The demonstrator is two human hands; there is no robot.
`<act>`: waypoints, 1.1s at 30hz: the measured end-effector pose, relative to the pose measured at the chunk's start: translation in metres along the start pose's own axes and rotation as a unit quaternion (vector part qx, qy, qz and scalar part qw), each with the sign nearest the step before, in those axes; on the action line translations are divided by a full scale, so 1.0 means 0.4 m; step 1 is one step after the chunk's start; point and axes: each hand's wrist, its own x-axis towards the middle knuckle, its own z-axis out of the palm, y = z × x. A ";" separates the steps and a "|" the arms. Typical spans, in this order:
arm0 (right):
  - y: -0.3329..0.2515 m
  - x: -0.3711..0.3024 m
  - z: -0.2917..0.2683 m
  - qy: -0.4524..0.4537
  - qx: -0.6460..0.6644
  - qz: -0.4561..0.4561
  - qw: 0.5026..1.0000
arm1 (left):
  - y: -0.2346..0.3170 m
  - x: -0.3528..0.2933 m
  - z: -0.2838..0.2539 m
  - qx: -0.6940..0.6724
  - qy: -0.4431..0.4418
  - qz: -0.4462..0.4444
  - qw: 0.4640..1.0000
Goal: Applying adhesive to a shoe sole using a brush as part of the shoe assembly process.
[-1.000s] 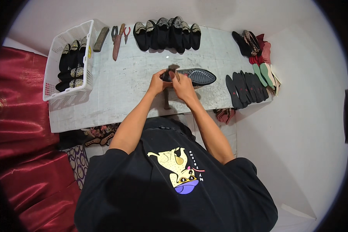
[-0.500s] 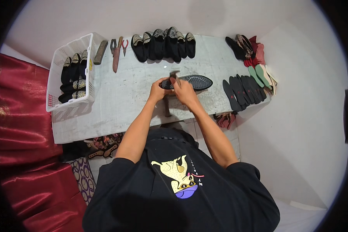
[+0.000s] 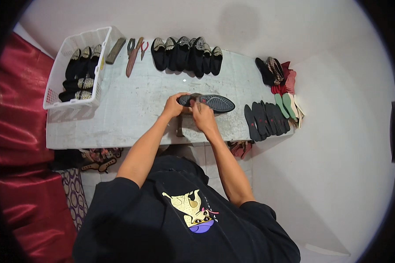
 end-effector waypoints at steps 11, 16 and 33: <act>-0.023 0.002 -0.040 0.016 -0.029 -0.057 0.998 | -0.029 -0.013 0.000 -0.070 0.022 0.012 0.997; -0.004 0.009 -0.043 -0.010 -0.018 0.018 1.000 | 0.008 -0.025 -0.013 -0.037 0.020 0.011 0.999; -0.048 0.030 -0.051 -0.053 -0.010 0.091 0.994 | -0.012 -0.065 -0.114 -0.013 0.020 -0.015 1.000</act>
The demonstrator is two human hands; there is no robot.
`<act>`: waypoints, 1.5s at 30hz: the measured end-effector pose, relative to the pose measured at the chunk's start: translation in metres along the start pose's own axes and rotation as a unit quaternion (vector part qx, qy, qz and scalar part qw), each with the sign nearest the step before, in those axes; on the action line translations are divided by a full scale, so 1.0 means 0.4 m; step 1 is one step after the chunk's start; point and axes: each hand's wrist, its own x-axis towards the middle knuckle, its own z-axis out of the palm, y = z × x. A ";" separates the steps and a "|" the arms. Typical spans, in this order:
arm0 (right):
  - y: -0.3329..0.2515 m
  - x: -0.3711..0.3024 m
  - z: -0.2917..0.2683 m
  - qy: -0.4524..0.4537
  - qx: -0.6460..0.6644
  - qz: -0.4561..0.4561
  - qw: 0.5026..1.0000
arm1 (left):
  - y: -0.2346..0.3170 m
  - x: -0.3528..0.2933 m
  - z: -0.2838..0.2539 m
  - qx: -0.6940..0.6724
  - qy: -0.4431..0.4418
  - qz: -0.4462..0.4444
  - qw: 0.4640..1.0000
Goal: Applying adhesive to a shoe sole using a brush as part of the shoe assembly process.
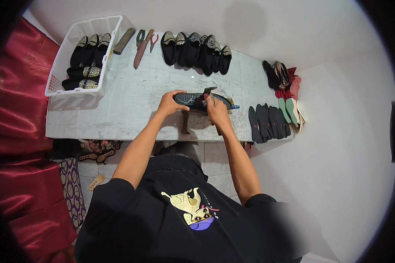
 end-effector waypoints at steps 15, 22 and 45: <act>0.068 0.009 -0.001 0.054 -0.022 -0.103 0.993 | -0.032 -0.051 -0.057 -0.018 0.040 -0.008 0.999; 0.094 0.031 0.006 0.085 0.005 -0.125 0.988 | -0.017 -0.096 -0.041 0.021 0.031 -0.018 0.999; 0.152 0.027 -0.052 0.091 0.056 -0.126 0.986 | -0.030 -0.136 0.004 0.003 0.132 -0.036 0.991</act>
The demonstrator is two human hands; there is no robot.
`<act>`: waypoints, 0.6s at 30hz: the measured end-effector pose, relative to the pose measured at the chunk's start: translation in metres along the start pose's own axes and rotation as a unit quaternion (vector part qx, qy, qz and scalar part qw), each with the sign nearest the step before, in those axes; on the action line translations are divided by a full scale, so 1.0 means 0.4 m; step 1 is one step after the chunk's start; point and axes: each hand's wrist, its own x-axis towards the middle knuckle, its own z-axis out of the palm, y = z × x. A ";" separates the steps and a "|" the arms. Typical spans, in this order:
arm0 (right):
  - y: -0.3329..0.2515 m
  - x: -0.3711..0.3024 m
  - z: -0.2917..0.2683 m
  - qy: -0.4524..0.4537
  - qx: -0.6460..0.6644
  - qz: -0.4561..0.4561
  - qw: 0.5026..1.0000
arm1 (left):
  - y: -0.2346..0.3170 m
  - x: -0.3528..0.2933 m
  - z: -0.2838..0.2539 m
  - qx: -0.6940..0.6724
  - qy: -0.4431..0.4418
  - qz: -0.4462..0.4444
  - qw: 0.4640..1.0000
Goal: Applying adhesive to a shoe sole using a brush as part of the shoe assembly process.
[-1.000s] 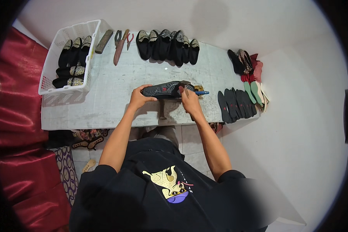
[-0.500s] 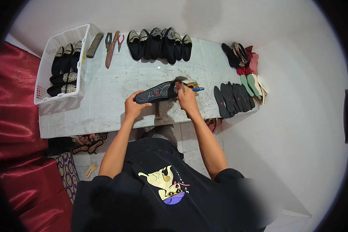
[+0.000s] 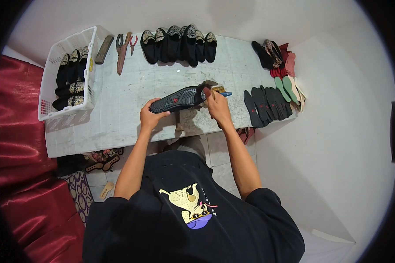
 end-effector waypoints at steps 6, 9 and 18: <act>0.065 -0.021 -0.032 0.008 0.061 0.014 0.998 | -0.008 0.040 0.020 -0.041 -0.031 0.011 0.999; 0.044 -0.030 -0.055 -0.044 0.051 0.065 0.996 | 0.004 0.063 0.042 -0.035 -0.038 0.020 0.998; 0.042 -0.042 -0.105 -0.056 0.022 0.032 0.998 | 0.096 0.117 0.107 -0.019 -0.113 0.025 0.993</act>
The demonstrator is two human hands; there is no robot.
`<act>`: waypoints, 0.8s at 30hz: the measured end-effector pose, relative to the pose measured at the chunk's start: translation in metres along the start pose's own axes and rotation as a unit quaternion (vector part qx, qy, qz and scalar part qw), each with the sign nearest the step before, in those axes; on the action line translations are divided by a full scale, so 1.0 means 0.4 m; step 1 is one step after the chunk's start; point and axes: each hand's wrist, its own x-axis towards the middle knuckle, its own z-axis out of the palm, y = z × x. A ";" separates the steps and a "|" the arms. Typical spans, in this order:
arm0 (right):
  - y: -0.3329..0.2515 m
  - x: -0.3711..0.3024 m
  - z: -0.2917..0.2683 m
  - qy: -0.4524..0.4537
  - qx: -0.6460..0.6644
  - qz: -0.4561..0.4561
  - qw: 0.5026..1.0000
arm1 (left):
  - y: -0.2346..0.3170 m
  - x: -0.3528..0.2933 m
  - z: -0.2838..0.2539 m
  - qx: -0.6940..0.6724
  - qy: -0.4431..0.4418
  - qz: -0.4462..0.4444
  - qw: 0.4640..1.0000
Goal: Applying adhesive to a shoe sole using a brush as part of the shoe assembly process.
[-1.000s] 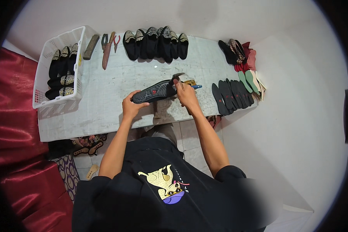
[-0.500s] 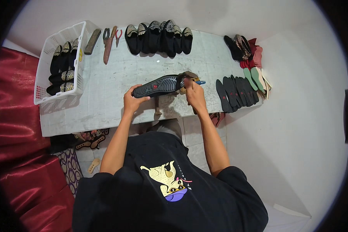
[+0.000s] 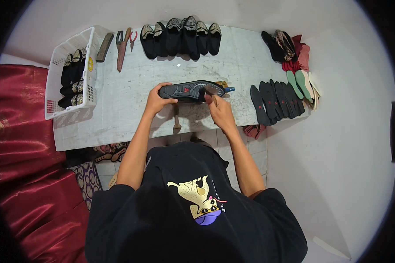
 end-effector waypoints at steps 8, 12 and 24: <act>0.055 -0.033 -0.033 0.012 0.050 -0.053 0.997 | 0.173 -0.027 0.055 0.363 -0.008 0.051 0.930; 0.089 -0.029 -0.033 0.040 0.050 -0.133 0.989 | 0.191 0.004 0.141 0.458 -0.032 0.150 0.875; 0.178 0.038 -0.025 -0.004 0.028 -0.189 0.982 | 0.181 0.050 0.191 0.406 -0.033 0.071 0.911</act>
